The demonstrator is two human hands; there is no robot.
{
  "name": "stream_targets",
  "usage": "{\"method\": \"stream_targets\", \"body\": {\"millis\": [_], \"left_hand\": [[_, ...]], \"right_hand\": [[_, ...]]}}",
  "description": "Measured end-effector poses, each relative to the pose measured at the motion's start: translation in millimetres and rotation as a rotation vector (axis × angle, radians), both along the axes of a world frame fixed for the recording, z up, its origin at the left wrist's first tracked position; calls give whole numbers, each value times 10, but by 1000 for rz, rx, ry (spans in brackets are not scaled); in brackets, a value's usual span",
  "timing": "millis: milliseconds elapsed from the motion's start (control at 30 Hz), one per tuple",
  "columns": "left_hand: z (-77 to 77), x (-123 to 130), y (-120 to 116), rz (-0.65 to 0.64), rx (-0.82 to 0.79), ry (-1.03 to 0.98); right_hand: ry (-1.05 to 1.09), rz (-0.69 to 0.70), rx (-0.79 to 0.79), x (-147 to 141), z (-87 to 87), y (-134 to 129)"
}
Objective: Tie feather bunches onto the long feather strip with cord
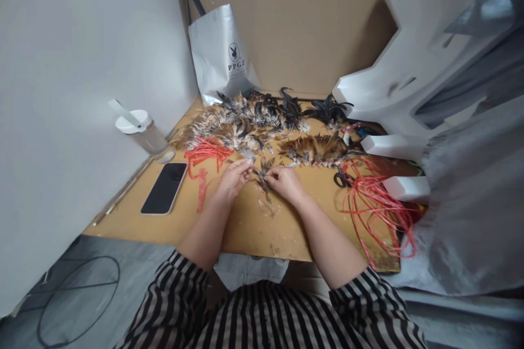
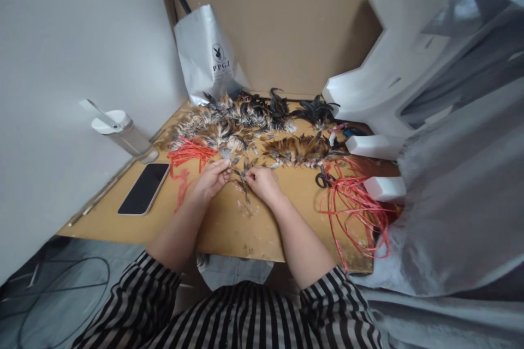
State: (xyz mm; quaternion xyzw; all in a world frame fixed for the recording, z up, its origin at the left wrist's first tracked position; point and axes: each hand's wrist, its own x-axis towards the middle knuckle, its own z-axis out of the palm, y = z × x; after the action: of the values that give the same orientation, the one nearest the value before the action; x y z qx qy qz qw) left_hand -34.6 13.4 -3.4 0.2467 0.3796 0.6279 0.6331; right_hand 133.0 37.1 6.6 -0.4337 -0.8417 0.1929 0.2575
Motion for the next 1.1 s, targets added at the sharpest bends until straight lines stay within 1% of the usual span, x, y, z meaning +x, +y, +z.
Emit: {"method": "stream_targets", "body": {"millis": [67, 133, 300, 400, 500, 600, 700, 800, 900, 1000, 1100], "left_hand": [[-7, -33, 17, 54, -4, -23], [-17, -48, 24, 78, -5, -38], [-37, -31, 18, 61, -12, -44], [-45, -21, 21, 54, -7, -38], [-47, -20, 23, 44, -1, -38], [-37, -20, 16, 28, 19, -64], [-16, -20, 1, 13, 53, -106], [5, -22, -11, -14, 78, -123], [18, -14, -17, -25, 81, -121], [20, 23, -22, -31, 29, -84], [8, 93, -32, -73, -11, -20]], "right_hand": [[-98, 10, -54, -6, -14, -6], [-177, -18, -68, -33, -28, -32], [-312, -108, -28, -121, -67, -93], [-332, -137, -25, -149, -83, -97], [-283, -165, -79, -140, -87, -81], [-140, -178, -165, -104, -88, -42], [96, -165, -287, -70, -96, 16], [367, -175, -482, -61, -91, 62], [660, -201, -696, -69, -49, 74], [916, -149, -852, -83, 7, 56], [1063, -81, -903, -113, 26, 24]]}}
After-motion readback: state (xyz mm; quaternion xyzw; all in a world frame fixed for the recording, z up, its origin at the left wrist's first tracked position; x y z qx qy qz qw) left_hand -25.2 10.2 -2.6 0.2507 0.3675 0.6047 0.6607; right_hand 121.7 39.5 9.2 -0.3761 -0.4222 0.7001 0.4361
